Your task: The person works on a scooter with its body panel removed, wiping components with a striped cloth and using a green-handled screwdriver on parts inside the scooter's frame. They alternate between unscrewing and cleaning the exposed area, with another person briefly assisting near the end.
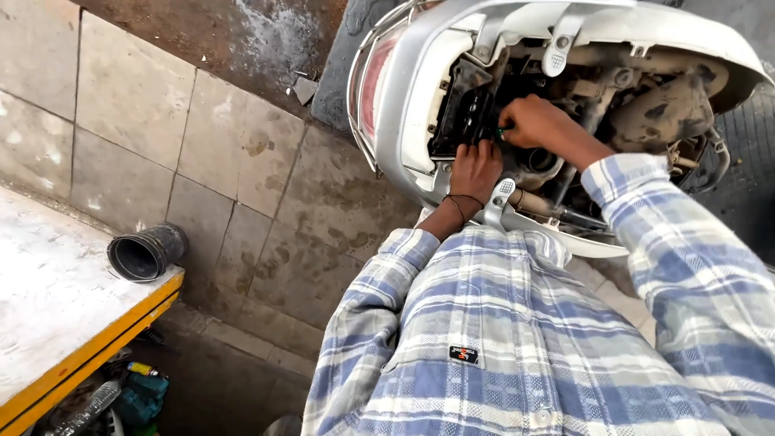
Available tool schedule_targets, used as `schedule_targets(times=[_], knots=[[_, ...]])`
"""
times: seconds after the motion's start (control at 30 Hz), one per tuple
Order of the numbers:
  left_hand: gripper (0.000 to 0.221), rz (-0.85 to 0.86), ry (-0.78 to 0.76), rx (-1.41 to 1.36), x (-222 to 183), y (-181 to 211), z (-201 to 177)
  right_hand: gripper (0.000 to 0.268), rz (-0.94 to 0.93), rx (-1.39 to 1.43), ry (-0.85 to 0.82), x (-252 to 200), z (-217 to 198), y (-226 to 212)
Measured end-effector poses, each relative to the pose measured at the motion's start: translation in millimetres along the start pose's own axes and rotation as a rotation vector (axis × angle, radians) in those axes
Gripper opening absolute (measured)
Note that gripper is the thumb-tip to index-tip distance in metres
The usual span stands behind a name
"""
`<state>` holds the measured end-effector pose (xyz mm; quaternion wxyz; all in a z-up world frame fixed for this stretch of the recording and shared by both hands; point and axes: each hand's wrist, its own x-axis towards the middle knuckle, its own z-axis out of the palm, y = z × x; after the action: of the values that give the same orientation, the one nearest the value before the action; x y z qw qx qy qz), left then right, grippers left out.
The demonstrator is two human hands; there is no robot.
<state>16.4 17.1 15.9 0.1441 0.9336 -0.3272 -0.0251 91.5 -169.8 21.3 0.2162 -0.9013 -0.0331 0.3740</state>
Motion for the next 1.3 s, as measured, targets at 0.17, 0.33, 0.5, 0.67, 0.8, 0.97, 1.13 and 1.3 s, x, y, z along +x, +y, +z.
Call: schedule_targets(times=[0.17, 0.33, 0.5, 0.67, 0.8, 0.97, 1.13, 1.3], knots=[[0.013, -0.101, -0.082, -0.042, -3.8, 9.0, 2.4, 0.036, 0.007, -0.149, -0.231, 20.9, -40.5, -14.2], [0.016, -0.322, -0.233, -0.324, 5.1, 14.0, -3.9, 0.036, -0.018, -0.477, -0.364, 26.2, -72.4, -62.9], [0.029, -0.588, -0.013, -0.665, 1.4, 16.8, 15.8, 0.033, -0.178, -0.466, -0.232, 24.5, -22.6, -7.1], [0.031, -0.511, -0.179, -0.578, -4.6, 18.4, 23.1, 0.038, -0.107, 0.009, -0.032, -47.6, -10.7, 17.4], [0.038, -0.386, -0.206, -0.508, -6.9, 15.3, 23.1, 0.038, 0.194, 0.516, 0.122, -122.5, 10.6, 15.3], [0.036, -0.297, -0.169, -0.441, -12.9, 15.3, 32.2, 0.038, 0.299, 1.075, 0.295, -204.5, 80.7, 2.5], [0.031, -0.194, -0.159, -0.359, -15.9, 11.4, 25.0, 0.032, 0.14, 0.578, 0.507, -276.1, 17.3, -35.1], [0.033, -0.031, -0.088, -0.295, -7.3, 12.4, 38.2, 0.034, 0.377, 0.22, 0.332, -290.7, -49.7, -80.2]])
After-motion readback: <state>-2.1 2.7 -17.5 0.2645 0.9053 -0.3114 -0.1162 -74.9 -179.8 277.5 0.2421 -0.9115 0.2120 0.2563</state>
